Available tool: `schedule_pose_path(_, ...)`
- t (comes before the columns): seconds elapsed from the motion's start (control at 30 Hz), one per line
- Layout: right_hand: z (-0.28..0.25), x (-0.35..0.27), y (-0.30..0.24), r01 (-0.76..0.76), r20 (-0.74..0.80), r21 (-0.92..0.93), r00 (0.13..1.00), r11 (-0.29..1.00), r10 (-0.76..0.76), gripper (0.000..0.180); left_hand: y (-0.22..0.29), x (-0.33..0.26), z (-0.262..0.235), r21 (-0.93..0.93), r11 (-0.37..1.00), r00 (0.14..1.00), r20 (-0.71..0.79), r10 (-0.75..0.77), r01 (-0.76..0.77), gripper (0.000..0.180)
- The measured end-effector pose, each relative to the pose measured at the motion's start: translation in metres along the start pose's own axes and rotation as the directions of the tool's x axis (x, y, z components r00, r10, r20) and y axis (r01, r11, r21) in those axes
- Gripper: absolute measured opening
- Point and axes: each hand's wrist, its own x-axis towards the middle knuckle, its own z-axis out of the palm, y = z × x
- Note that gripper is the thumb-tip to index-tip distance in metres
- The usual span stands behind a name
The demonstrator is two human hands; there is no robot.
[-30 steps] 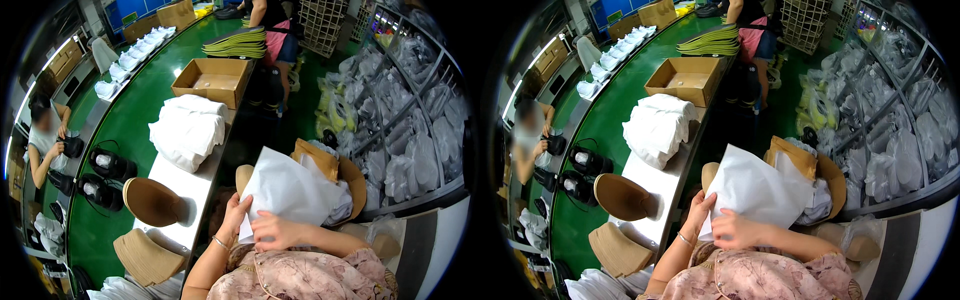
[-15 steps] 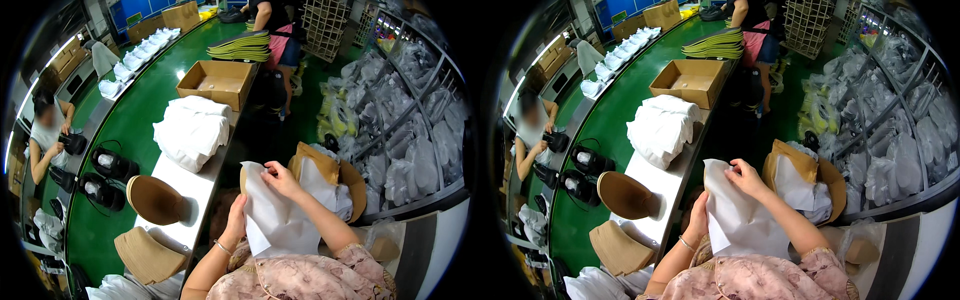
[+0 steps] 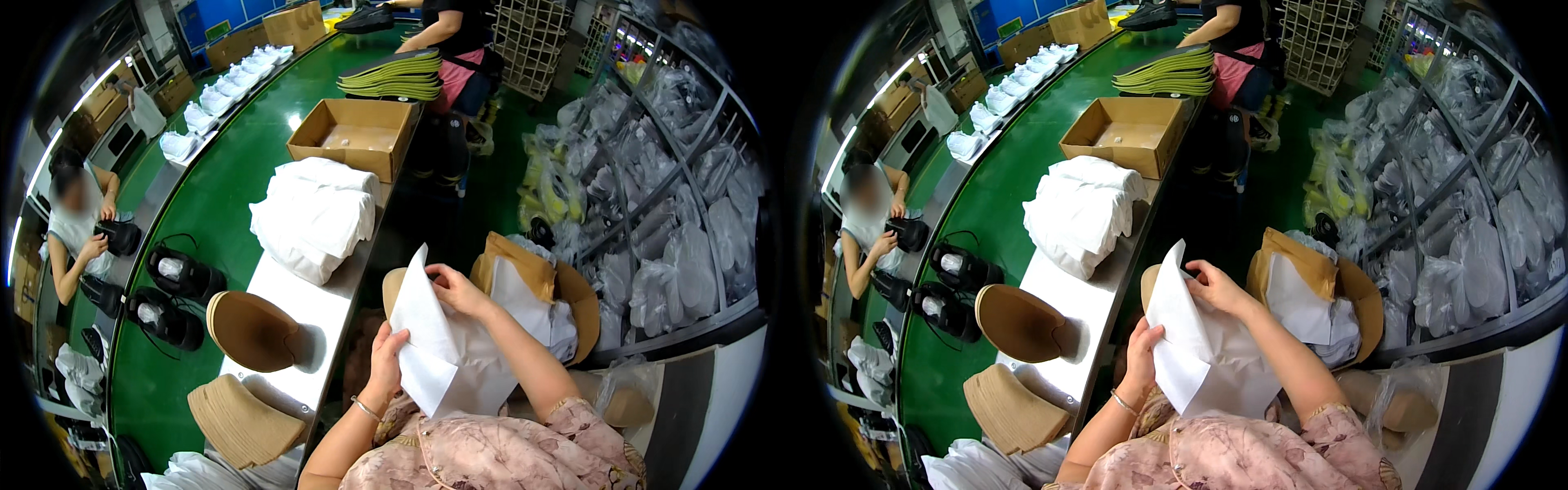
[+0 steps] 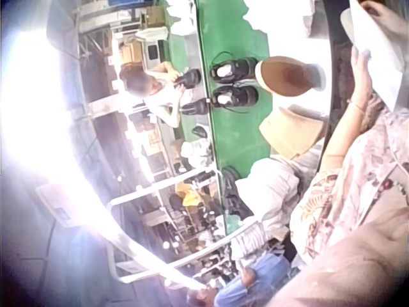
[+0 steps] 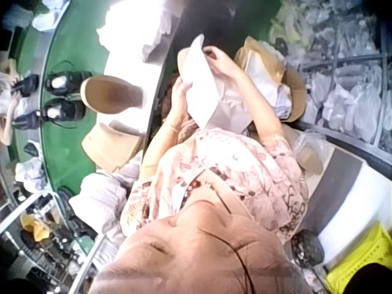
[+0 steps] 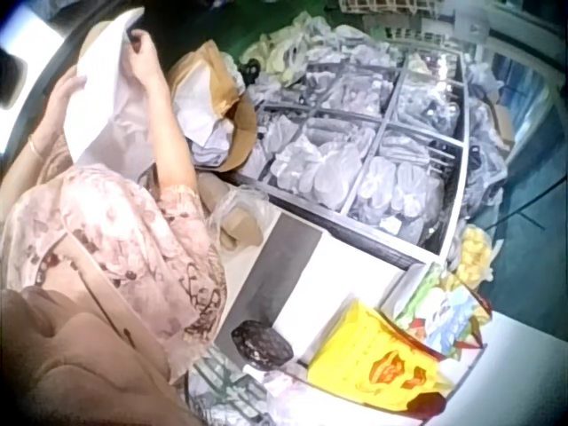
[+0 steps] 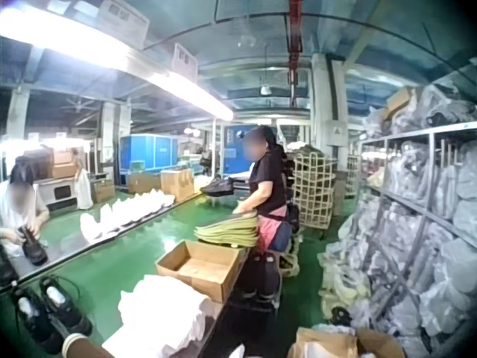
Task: The person wraps shoe lasts in protective paper, places them into a cardboard box on a conveyor, and handles finished shoes on the line.
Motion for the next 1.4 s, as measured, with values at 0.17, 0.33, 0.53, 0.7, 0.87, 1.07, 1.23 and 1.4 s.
schedule_pose_path(0.17, 0.007, -0.007, -0.013, 0.123, -0.152, -0.217, 0.976, 0.968, -0.158, 0.036, -0.002, 0.000, 0.004, 0.035, 0.999, 0.998, -0.056, -0.038, 0.040, 0.036)
schedule_pose_path(0.33, 0.014, -0.012, -0.006, 0.164, -0.325, -0.542, 0.864, 0.824, -0.386, 0.029, -0.005, 0.003, 0.008, 0.142, 0.990, 1.000, -0.025, 0.018, -0.015, 0.037)
schedule_pose_path(0.53, 0.006, 0.001, -0.020, 0.183, -0.388, -0.678, 0.733, 0.712, -0.559, 0.026, -0.011, 0.004, 0.011, 0.079, 0.997, 1.000, -0.018, 0.001, 0.000, 0.030)
schedule_pose_path(0.7, 0.011, 0.007, 0.000, 0.060, -0.419, -0.754, 0.723, 0.654, -0.549, 0.025, -0.020, 0.006, 0.013, -0.077, 0.997, 0.998, -0.059, 0.009, -0.014, 0.043)
schedule_pose_path(0.87, -0.001, -0.016, -0.022, 0.294, -0.340, -0.501, 0.798, 0.814, -0.497, 0.031, -0.017, 0.010, 0.005, -0.071, 0.994, 0.989, -0.124, 0.078, -0.088, 0.052)
schedule_pose_path(1.07, 0.013, -0.045, -0.014, 0.350, 0.176, -0.261, 0.933, 0.899, -0.312, 0.051, -0.024, 0.021, 0.004, -0.066, 0.997, 0.996, -0.080, 0.046, -0.051, 0.052)
schedule_pose_path(1.23, 0.036, -0.041, -0.042, 0.504, 0.344, -0.521, 0.863, 0.689, -0.371, 0.057, -0.013, 0.023, -0.011, -0.075, 0.997, 0.999, -0.044, 0.021, -0.025, 0.047)
schedule_pose_path(1.4, 0.033, -0.058, -0.043, 0.580, 0.463, -0.726, 0.810, 0.369, -0.361, 0.068, -0.017, 0.018, 0.008, -0.014, 1.000, 0.993, -0.116, 0.020, -0.022, 0.047)
